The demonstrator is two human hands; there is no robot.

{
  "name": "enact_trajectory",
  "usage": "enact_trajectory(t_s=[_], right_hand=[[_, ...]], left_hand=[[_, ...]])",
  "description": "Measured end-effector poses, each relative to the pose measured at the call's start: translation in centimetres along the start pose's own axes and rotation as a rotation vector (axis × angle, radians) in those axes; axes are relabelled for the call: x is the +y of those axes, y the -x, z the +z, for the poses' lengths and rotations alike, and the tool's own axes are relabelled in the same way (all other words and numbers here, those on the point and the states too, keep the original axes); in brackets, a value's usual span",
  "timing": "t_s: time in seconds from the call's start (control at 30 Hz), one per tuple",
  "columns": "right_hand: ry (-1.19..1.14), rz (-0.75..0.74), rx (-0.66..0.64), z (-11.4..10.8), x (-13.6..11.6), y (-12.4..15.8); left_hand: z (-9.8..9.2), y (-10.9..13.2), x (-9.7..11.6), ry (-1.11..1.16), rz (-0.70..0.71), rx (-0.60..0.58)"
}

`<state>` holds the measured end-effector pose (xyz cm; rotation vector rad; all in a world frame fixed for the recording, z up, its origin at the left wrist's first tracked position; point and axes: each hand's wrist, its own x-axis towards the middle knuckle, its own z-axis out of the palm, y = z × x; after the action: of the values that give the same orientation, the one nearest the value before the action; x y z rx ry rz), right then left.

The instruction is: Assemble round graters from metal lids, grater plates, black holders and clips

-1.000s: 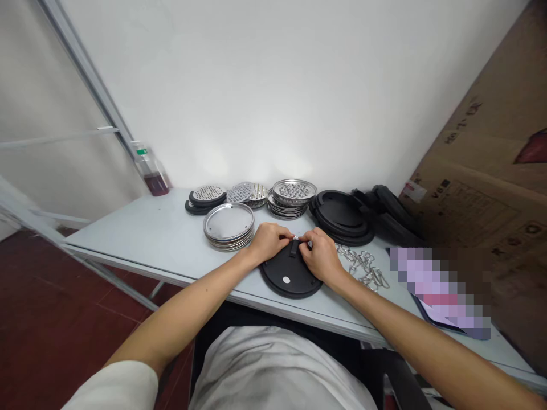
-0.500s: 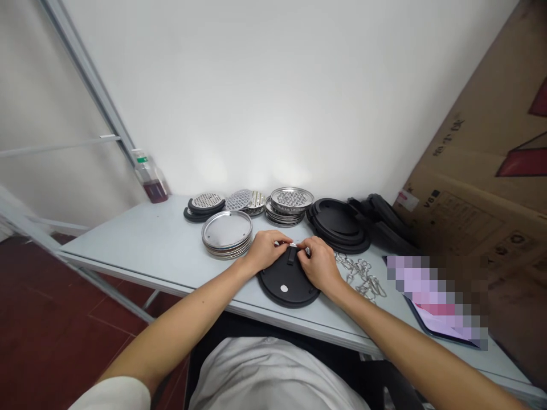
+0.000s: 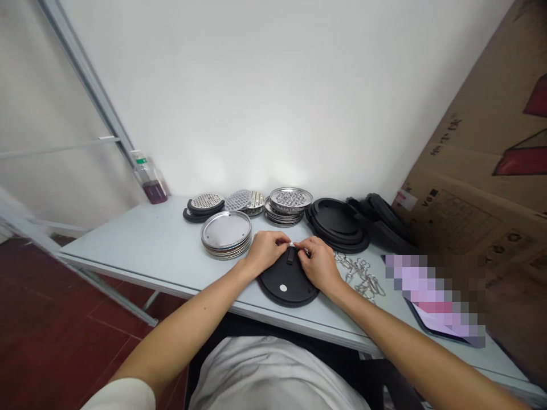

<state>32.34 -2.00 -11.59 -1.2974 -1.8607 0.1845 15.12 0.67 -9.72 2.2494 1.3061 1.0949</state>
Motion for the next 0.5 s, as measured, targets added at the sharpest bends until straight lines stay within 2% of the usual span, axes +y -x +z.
enact_trajectory(t_s=[0.23, 0.5], right_hand=[[0.015, 0.001, 0.002, 0.07, 0.05, -0.04], [0.031, -0.003, 0.007, 0.22, 0.02, 0.0]], left_hand=[[-0.05, 0.08, -0.02, 0.02, -0.02, 0.003], [-0.16, -0.22, -0.19, -0.012, 0.037, -0.042]])
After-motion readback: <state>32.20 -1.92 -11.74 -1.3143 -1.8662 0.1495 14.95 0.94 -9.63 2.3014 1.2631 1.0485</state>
